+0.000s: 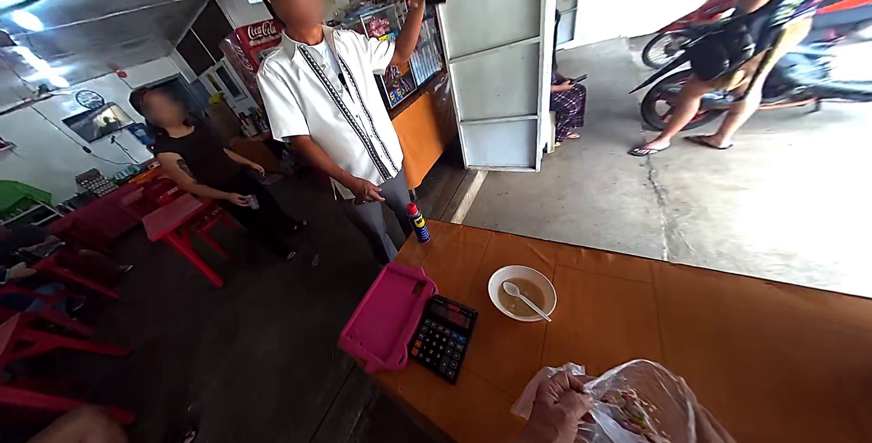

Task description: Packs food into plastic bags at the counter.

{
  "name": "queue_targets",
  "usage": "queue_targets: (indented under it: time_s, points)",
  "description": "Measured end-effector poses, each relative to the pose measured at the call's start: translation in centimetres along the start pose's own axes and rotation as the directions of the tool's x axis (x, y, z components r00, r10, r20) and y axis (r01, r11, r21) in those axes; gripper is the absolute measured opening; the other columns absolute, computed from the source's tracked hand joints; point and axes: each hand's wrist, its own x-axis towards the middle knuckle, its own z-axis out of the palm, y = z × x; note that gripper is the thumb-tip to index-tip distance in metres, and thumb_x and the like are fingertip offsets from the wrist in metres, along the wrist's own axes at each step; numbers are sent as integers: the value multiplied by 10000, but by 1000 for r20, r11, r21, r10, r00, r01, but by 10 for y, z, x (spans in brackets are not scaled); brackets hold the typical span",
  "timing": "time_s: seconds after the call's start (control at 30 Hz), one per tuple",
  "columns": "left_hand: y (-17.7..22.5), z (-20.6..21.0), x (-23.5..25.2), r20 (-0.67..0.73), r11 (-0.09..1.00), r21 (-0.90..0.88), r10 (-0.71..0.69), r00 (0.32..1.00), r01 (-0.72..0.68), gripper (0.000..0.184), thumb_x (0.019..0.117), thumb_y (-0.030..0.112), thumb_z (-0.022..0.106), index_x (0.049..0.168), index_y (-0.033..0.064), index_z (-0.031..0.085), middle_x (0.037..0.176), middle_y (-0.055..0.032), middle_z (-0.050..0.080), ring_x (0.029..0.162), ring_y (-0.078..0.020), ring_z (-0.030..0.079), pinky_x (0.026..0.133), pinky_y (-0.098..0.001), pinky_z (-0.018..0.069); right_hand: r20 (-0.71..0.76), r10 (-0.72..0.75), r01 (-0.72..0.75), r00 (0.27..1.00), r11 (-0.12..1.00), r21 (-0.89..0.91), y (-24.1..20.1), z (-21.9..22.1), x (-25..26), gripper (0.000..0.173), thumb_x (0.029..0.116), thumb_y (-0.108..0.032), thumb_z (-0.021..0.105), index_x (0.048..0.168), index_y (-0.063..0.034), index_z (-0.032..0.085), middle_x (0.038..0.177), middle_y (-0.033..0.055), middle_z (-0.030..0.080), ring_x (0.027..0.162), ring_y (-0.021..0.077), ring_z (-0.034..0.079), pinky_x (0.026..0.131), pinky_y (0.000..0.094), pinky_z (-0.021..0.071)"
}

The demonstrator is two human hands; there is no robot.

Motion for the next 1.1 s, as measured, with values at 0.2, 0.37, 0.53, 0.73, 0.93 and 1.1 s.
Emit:
queue_targets:
  time_s: [0.2, 0.37, 0.53, 0.73, 0.93, 1.1]
  points:
    - [-2, -10, -4, 55, 996, 90, 3, 999, -8, 93, 1004, 49, 496, 1024, 2, 573, 956, -23, 626, 859, -65, 613, 815, -289, 538, 66, -197, 184, 978, 969, 167, -19, 6, 28, 294, 914, -113, 705, 1146, 67, 719, 1155, 300, 683, 1120, 505, 617, 1014, 665, 433]
    - [7, -9, -2, 148, 972, 187, 118, 982, -145, 151, 987, 21, 505, 1031, -96, 590, 1129, -136, 623, 1000, -92, 598, 899, -273, 507, 72, -312, 281, 947, 917, 284, -41, 1, 25, 194, 943, -103, 661, 963, 76, 734, 1428, 308, 547, 1249, 471, 573, 1072, 575, 442]
    - [40, 8, 8, 269, 787, 348, 437, 858, -510, 155, 949, 11, 574, 953, -114, 667, 1259, -250, 627, 1255, -286, 557, 1106, -399, 411, 67, -441, 377, 895, 828, 414, -71, -12, 34, 255, 939, -169, 669, 993, 67, 750, 1455, 291, 528, 1330, 392, 525, 1136, 493, 402]
    - [81, 18, 4, 247, 729, 247, 589, 769, -638, 302, 1004, 171, 577, 1093, -117, 589, 1405, -262, 530, 1371, -300, 471, 1154, -417, 375, -128, -483, 479, 866, 726, 494, -124, -34, 53, 147, 907, -126, 653, 866, 10, 694, 842, 22, 688, 827, -19, 630, 786, 146, 526]
    - [56, 6, -10, 236, 946, 194, 213, 948, -260, 724, 804, 6, 804, 1420, -124, 446, 1330, -207, 626, 1229, -158, 616, 1093, -335, 481, -150, -522, 515, 840, 679, 523, -148, -25, 56, 130, 885, -180, 701, 850, -56, 717, 849, -25, 705, 823, -41, 643, 759, 118, 534]
    - [55, 20, -16, 186, 954, 267, 91, 978, -139, 392, 891, 1, 702, 1259, -86, 601, 1159, -128, 689, 1075, -92, 646, 1005, -291, 509, -118, -536, 504, 836, 666, 550, -161, -21, 55, 177, 885, -257, 719, 862, -81, 727, 762, -72, 703, 697, -86, 616, 640, 97, 509]
